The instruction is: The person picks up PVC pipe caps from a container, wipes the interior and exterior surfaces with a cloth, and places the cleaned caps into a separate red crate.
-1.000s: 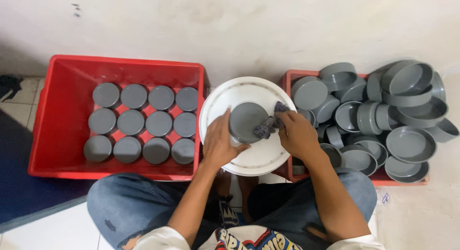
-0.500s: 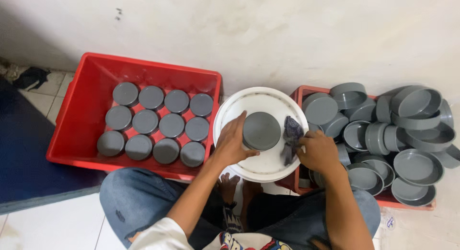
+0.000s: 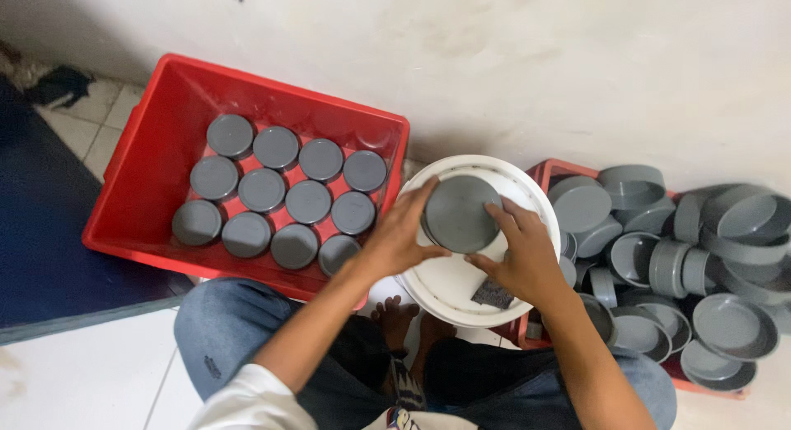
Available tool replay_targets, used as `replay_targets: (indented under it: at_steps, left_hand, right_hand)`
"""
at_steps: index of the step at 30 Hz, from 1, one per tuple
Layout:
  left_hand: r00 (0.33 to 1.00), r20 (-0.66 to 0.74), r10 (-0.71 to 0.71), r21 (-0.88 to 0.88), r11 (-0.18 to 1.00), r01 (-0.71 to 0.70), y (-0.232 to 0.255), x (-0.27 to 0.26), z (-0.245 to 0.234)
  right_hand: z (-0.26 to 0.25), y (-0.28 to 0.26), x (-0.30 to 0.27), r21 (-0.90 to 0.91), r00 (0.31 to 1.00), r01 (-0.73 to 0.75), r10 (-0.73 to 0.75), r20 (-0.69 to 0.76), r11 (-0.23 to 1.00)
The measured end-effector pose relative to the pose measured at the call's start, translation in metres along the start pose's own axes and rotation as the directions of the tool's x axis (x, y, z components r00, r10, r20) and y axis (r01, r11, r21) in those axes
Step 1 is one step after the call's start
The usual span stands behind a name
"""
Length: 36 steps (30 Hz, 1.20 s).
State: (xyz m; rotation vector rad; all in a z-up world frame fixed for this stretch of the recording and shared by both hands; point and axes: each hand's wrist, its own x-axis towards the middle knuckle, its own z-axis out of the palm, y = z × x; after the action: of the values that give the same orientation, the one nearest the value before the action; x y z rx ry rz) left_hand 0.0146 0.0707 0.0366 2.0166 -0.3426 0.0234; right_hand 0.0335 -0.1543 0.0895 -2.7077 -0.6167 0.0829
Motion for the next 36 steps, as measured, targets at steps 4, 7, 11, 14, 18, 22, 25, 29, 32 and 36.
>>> replay_targets:
  at_steps: [4, 7, 11, 14, 18, 22, 25, 29, 32, 36]
  left_hand:
    - [0.995, -0.078, 0.061, 0.037, 0.998, -0.058, 0.003, 0.008, -0.064]
    - [0.991, -0.134, -0.019, 0.071, 0.997, 0.029, -0.022, 0.001, -0.095]
    - [0.956, -0.259, -0.137, 0.166, 0.969, 0.183, -0.084, -0.005, -0.112]
    - [0.905, -0.311, -0.291, 0.108, 0.935, 0.338, -0.135, -0.011, -0.113]
    - [0.823, -0.347, -0.449, 0.017, 0.875, 0.485, -0.202, -0.017, -0.095]
    - [0.843, -0.290, -0.453, 0.042, 0.874, 0.484, -0.239, -0.007, -0.064]
    - [0.811, -0.239, -0.534, -0.049, 0.841, 0.539, -0.271, -0.011, -0.043]
    - [0.805, -0.192, -0.561, -0.044, 0.825, 0.564, -0.285, -0.001, -0.026]
    - [0.829, -0.163, -0.535, -0.059, 0.844, 0.533, -0.288, 0.011, -0.016]
    - [0.859, -0.081, -0.505, -0.017, 0.863, 0.505, -0.315, 0.019, -0.002]
  right_hand:
    - [0.011, -0.025, 0.050, 0.017, 0.989, 0.114, -0.112, -0.093, 0.993]
    - [0.035, -0.047, 0.089, 0.042, 0.963, 0.235, -0.227, -0.143, 0.971]
    - [0.098, -0.070, 0.135, 0.181, 0.953, 0.300, -0.287, -0.094, 0.937]
    - [0.178, -0.073, 0.156, 0.284, 0.972, 0.235, -0.223, -0.073, 0.930]
    - [0.239, -0.108, 0.160, 0.185, 0.991, -0.107, 0.119, -0.053, 0.977]
    - [0.307, -0.103, 0.151, 0.255, 0.920, -0.376, 0.393, -0.018, 0.891]
    - [0.329, -0.103, 0.150, 0.330, 0.864, -0.492, 0.500, 0.066, 0.806]
    - [0.344, -0.096, 0.157, 0.452, 0.740, -0.646, 0.652, 0.169, 0.616]
    - [0.344, -0.093, 0.162, 0.472, 0.672, -0.709, 0.705, 0.228, 0.523]
    - [0.346, -0.095, 0.166, 0.564, 0.689, -0.665, 0.694, 0.211, 0.489]
